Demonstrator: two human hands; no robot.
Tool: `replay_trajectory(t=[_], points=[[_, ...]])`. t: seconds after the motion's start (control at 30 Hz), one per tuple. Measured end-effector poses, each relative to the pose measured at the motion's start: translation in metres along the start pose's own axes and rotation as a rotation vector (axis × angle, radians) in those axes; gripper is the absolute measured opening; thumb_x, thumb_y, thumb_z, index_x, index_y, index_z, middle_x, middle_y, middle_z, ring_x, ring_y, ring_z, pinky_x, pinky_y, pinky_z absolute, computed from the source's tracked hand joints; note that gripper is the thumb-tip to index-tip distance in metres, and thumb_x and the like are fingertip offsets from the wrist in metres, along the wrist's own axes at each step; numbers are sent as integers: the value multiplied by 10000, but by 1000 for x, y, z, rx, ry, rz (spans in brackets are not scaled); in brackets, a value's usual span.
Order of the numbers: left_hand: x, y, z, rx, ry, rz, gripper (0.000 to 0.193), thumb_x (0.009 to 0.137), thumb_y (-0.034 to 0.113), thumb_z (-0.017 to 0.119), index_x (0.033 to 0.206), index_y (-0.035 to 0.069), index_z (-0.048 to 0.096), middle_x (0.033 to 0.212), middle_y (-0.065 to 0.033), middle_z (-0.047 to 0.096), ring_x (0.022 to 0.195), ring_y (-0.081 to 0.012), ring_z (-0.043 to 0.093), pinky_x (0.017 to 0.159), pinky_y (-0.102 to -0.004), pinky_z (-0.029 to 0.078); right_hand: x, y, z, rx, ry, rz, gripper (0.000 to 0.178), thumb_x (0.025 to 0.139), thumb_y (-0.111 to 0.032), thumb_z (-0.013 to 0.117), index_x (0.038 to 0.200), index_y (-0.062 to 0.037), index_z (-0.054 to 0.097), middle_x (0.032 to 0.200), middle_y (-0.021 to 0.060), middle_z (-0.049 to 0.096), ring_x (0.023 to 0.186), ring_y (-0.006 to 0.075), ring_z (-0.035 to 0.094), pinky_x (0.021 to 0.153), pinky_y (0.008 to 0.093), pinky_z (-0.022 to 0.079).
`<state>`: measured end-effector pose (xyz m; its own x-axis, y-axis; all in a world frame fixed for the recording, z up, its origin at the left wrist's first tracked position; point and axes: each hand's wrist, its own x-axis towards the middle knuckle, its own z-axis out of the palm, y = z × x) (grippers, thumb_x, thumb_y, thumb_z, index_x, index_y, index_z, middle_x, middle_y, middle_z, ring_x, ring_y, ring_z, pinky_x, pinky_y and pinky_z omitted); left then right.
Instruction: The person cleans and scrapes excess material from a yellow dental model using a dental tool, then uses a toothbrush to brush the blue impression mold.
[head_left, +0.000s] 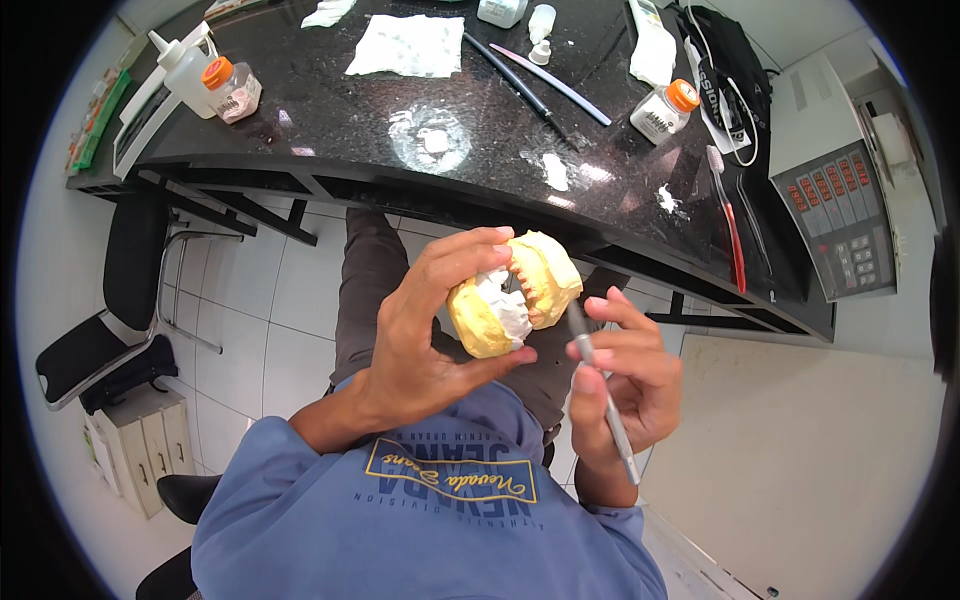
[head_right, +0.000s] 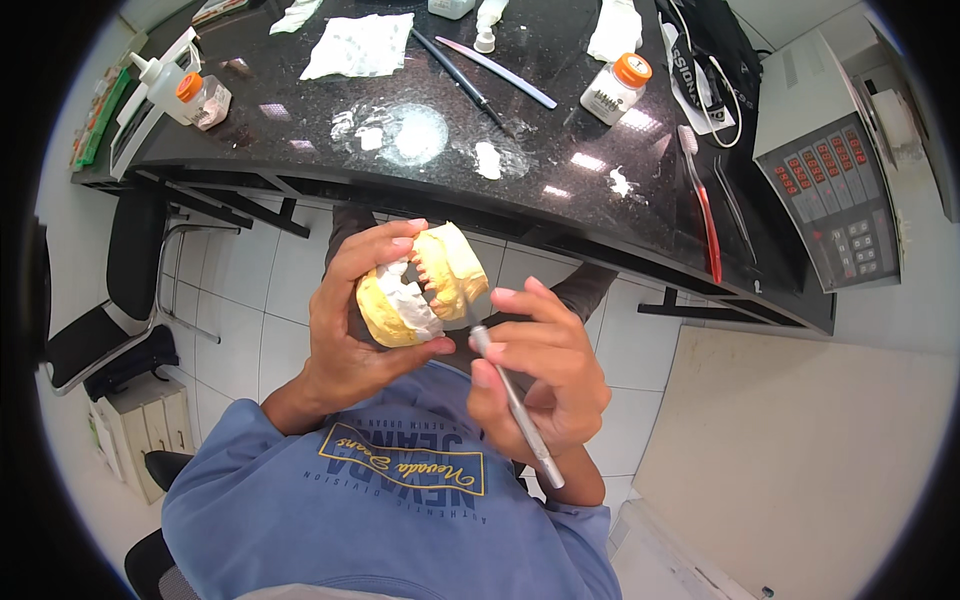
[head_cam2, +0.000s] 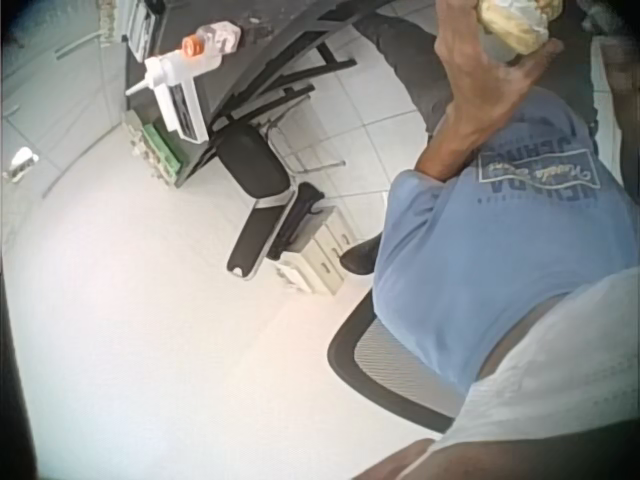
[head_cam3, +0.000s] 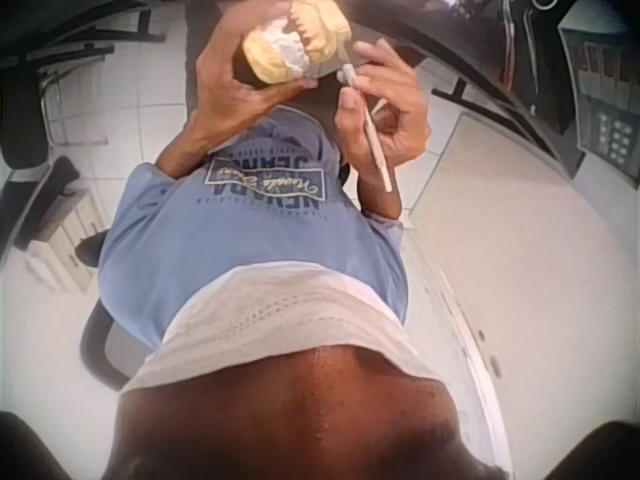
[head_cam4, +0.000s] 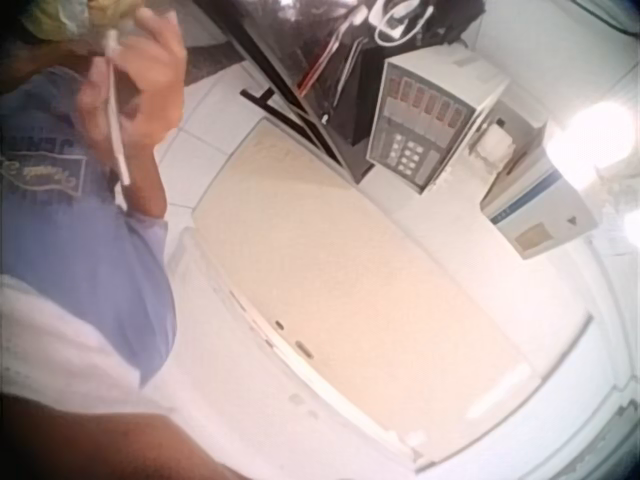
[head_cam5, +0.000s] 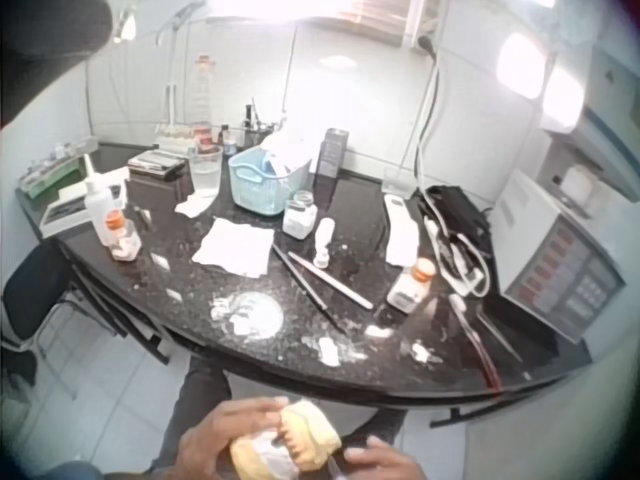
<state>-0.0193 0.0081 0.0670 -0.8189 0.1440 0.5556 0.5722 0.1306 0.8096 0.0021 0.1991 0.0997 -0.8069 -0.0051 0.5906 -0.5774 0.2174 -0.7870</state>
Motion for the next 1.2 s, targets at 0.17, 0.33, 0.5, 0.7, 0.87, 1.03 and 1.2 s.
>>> replay_trajectory(t=[0.17,0.33,0.5,0.7,0.87,1.03,1.2], points=[[1,2,5,18,53,-12,809,629,107,951,1329,62,548,1370,-205,580,1229,-347,615,982,-398,543,4,1,0,-60,1,-31,230,838,-156,838,1013,-33,753,941,103,626,738,152,615,627,272,485],[0,2,12,113,73,32,715,671,120,929,1293,54,583,1350,-212,589,1205,-351,629,939,-395,568,13,-3,7,-253,-125,22,251,754,-60,871,986,-72,775,930,74,576,642,100,580,542,235,469],[-5,0,16,231,86,77,670,679,111,914,1271,64,603,1333,-195,602,1131,-341,652,882,-387,582,11,2,8,-295,-114,44,213,745,-33,846,938,-67,760,892,68,575,628,130,589,538,263,478],[-17,-6,19,315,9,87,687,659,114,922,1263,72,599,1323,-185,605,1085,-336,662,852,-389,584,0,7,6,-331,-46,52,158,738,-3,780,854,-68,695,903,69,571,653,152,567,553,289,471],[-26,-4,16,102,-84,-41,752,644,109,941,1294,70,567,1339,-198,586,1157,-352,642,918,-398,563,24,29,-67,-396,300,25,99,898,-36,689,981,-42,636,918,53,604,830,125,609,725,255,505],[-48,-13,8,-1,-135,-308,757,644,84,934,1301,55,561,1319,-187,596,1207,-319,614,1018,-387,493,52,42,-158,-453,351,162,210,1025,-168,633,1130,6,681,974,49,635,813,111,618,773,260,509],[-67,-21,0,-82,-216,-531,789,679,28,889,1362,47,494,1360,-137,545,1250,-223,574,1059,-342,468,79,57,-223,-727,151,77,235,1006,-160,658,1169,7,680,888,28,619,798,123,607,743,265,495]])
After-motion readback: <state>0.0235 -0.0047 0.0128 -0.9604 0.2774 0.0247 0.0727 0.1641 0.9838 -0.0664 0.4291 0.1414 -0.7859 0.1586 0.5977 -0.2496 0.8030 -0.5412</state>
